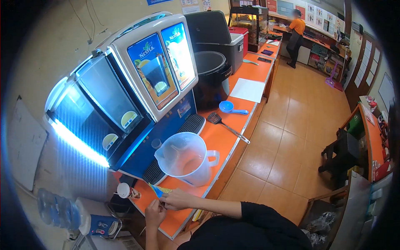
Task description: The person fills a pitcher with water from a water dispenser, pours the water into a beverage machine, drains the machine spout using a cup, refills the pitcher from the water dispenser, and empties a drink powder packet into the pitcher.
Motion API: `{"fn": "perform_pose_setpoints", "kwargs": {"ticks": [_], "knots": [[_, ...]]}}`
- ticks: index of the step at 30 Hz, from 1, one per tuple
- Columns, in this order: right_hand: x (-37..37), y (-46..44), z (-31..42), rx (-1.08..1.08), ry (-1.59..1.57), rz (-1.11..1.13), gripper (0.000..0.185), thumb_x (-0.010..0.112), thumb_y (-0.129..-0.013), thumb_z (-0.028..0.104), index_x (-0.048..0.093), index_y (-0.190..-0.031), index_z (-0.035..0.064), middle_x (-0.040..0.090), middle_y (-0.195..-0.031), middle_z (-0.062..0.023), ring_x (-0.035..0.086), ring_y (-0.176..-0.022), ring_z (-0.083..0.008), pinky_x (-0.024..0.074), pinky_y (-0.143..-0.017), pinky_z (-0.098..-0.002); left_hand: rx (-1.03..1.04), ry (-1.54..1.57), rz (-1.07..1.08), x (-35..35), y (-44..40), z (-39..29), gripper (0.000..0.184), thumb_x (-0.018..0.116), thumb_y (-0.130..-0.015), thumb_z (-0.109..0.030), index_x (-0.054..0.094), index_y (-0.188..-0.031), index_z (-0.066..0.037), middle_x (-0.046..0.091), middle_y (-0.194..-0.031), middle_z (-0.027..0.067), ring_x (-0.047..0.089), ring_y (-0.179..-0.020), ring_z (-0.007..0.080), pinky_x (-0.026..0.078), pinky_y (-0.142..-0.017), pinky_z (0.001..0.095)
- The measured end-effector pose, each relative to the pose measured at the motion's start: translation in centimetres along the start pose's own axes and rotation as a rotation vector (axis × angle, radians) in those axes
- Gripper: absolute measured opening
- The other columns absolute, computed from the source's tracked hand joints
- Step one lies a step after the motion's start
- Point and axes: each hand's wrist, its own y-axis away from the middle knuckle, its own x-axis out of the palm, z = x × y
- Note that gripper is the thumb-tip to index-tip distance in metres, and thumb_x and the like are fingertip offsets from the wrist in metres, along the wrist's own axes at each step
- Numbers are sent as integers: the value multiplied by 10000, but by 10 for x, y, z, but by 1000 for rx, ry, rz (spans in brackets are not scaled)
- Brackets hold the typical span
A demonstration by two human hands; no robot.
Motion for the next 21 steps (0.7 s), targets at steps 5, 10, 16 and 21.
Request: {"fn": "perform_pose_setpoints", "kwargs": {"ticks": [5,10,16,21], "knots": [[-1,3,-1,96,-141,-42,172,580,-785,235,568,-810,65,606,-748,-127,594,-619,-334,451,-516,-457,-59,-15,-42,8,3,-8,143,639,-728,-64,502,-733,-24,532,-673,146,572,-614,349,440,-532,437],[2,6,1,119,-119,-211,172,593,-763,226,580,-784,56,596,-701,-140,584,-583,-338,443,-503,-454,-118,-88,-54,11,4,-8,135,626,-743,-45,495,-736,-14,527,-672,160,570,-631,360,436,-538,446],[-20,3,11,128,57,-210,227,611,-742,210,577,-896,47,602,-785,-150,595,-586,-336,445,-490,-447,-45,76,-42,7,1,-10,131,586,-800,-22,479,-736,17,492,-675,160,522,-593,364,404,-527,440],[-12,-6,3,120,194,58,339,623,-737,199,559,-1024,31,611,-855,-158,615,-599,-330,461,-485,-454,-59,77,-53,0,-2,-20,138,613,-769,-46,497,-710,-1,502,-673,154,529,-597,360,413,-555,431]]}}
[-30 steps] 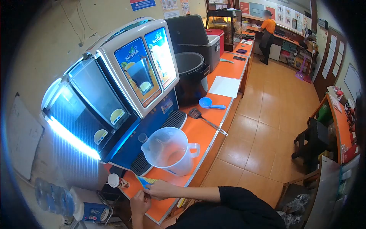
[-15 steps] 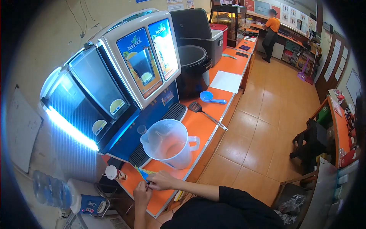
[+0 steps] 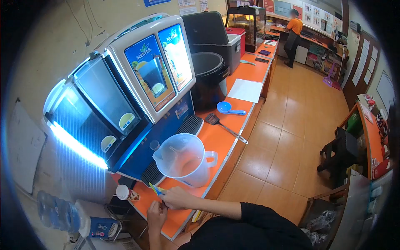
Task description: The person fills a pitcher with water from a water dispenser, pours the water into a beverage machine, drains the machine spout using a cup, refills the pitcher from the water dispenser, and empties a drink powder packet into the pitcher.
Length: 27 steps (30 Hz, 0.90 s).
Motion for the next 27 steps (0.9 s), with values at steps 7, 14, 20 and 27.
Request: {"fn": "perform_pose_setpoints", "kwargs": {"ticks": [7,14,20,27], "knots": [[-5,0,8,-53,-52,0,258,596,-758,178,590,-985,57,619,-870,-164,632,-620,-333,481,-498,-449,-46,-226,63,-7,-11,2,121,613,-726,-110,528,-715,-25,560,-666,158,570,-629,369,433,-553,453],[-5,1,1,-25,-72,-19,197,571,-796,205,572,-922,54,627,-833,-127,610,-575,-330,454,-471,-443,-17,-125,-22,10,-6,10,84,575,-728,-81,522,-726,-15,545,-663,191,563,-615,406,426,-531,483],[-1,4,-1,-45,-101,-122,229,585,-801,249,549,-831,25,607,-738,-140,585,-528,-343,446,-460,-451,-72,-146,-54,16,-3,10,80,569,-740,-63,516,-725,-5,555,-675,197,571,-636,405,432,-554,482],[9,7,0,20,-129,-189,244,592,-796,256,550,-827,17,597,-706,-153,582,-520,-349,449,-468,-452,-205,-203,-103,27,4,21,87,564,-772,-56,533,-724,11,570,-702,195,581,-667,394,428,-566,477]]}}
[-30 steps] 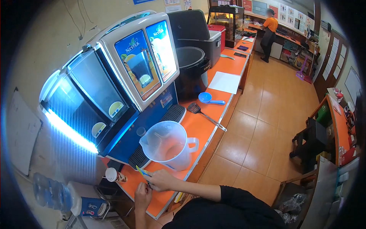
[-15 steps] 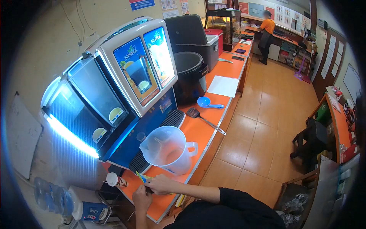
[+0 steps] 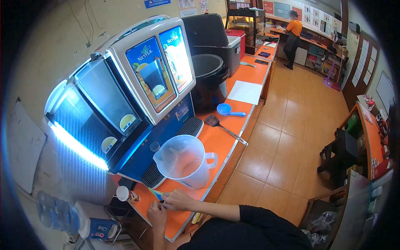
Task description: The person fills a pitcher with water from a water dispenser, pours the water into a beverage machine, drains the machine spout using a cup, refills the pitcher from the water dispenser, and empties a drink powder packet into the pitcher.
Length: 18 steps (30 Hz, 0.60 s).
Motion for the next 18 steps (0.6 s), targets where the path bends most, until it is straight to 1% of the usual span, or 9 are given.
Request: {"fn": "perform_pose_setpoints", "kwargs": {"ticks": [4,6,7,9,10,12,13,15,18], "knots": [[-12,-4,1,27,-28,-19,232,598,-781,239,556,-853,23,599,-718,-146,596,-551,-340,451,-479,-441,36,73,25,-12,-3,-11,78,569,-777,-58,551,-750,14,575,-712,189,585,-674,388,435,-569,467],[-16,-6,1,-35,83,-43,258,605,-761,224,559,-909,18,610,-762,-144,609,-587,-330,452,-489,-431,106,140,60,-19,-4,-18,80,580,-779,-62,557,-761,12,578,-718,186,591,-682,378,446,-573,455],[-15,-8,0,-35,82,-41,258,605,-761,224,559,-909,18,610,-762,-144,609,-587,-330,452,-489,-431,105,140,61,-19,-4,-19,80,580,-779,-62,557,-761,12,578,-718,186,591,-682,378,446,-573,455],[-16,-14,-3,-41,143,95,335,620,-746,217,559,-994,0,619,-815,-154,613,-605,-327,454,-495,-435,139,135,48,-19,-6,-19,102,601,-773,-92,566,-753,1,587,-731,179,601,-688,365,452,-573,444],[-13,-15,-3,-40,146,93,335,620,-746,217,559,-994,0,619,-815,-154,613,-605,-327,454,-495,-435,142,136,47,-22,-8,-21,102,601,-773,-92,566,-753,1,587,-731,179,601,-688,365,452,-573,444],[-6,-16,-1,-53,126,169,417,629,-738,208,546,-1076,-21,619,-825,-157,613,-598,-326,456,-499,-438,75,14,104,-31,-12,-27,133,629,-760,-131,581,-747,-8,595,-731,171,607,-677,360,460,-575,438],[-5,-16,1,-57,130,168,417,629,-738,208,546,-1076,-21,619,-825,-157,613,-598,-326,456,-499,-438,76,15,99,-33,-13,-27,133,629,-760,-131,581,-747,-8,595,-731,171,607,-677,360,460,-575,438],[-4,-14,6,-86,120,116,468,640,-730,194,531,-1131,-20,618,-823,-159,610,-597,-329,458,-504,-443,75,-72,131,-35,-16,-24,151,643,-752,-156,592,-746,-14,602,-725,168,608,-660,363,465,-572,437],[-7,-11,7,-84,85,61,487,641,-729,191,522,-1156,-11,619,-831,-156,608,-600,-331,458,-504,-445,104,-97,124,-32,-17,-18,132,629,-762,-139,597,-756,-12,611,-729,176,607,-656,375,469,-581,452]]}}
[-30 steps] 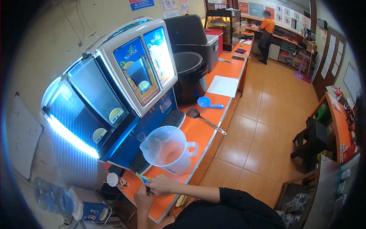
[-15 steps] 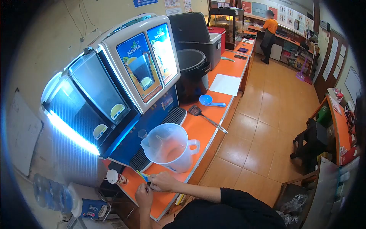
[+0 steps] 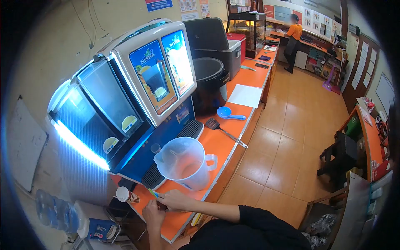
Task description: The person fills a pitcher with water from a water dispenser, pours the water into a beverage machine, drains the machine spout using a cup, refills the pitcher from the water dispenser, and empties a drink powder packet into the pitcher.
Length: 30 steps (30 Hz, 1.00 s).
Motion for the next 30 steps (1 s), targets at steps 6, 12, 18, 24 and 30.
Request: {"fn": "perform_pose_setpoints", "kwargs": {"ticks": [6,12,18,24,30], "knots": [[-14,6,4,-1,-45,7,336,626,-753,210,558,-1019,17,607,-821,-133,615,-648,-320,463,-515,-439,-37,161,-66,7,8,-9,132,593,-790,-117,591,-759,11,603,-734,200,601,-675,394,448,-589,485],[0,12,1,-22,0,-53,212,599,-781,194,551,-896,23,551,-801,-114,597,-612,-304,463,-508,-423,-121,154,-35,13,11,-6,160,581,-812,-128,589,-736,13,594,-712,201,591,-679,392,426,-586,491],[-1,16,6,-3,11,-90,199,593,-794,215,535,-830,28,515,-782,-102,601,-595,-273,460,-487,-407,-184,98,-83,19,16,-6,194,584,-815,-138,573,-694,13,584,-689,194,583,-669,391,416,-583,489],[14,17,4,75,26,-81,194,598,-779,209,540,-832,32,541,-799,-111,606,-627,-286,471,-546,-406,-180,121,-117,24,20,-1,193,582,-810,-123,553,-669,6,578,-687,189,576,-657,391,417,-573,487],[-9,6,10,11,11,-69,219,607,-745,183,563,-897,31,576,-812,-122,604,-726,-301,457,-651,-426,-59,192,-73,16,21,2,165,597,-790,-141,562,-693,-13,582,-688,179,586,-666,376,437,-580,477]]}}
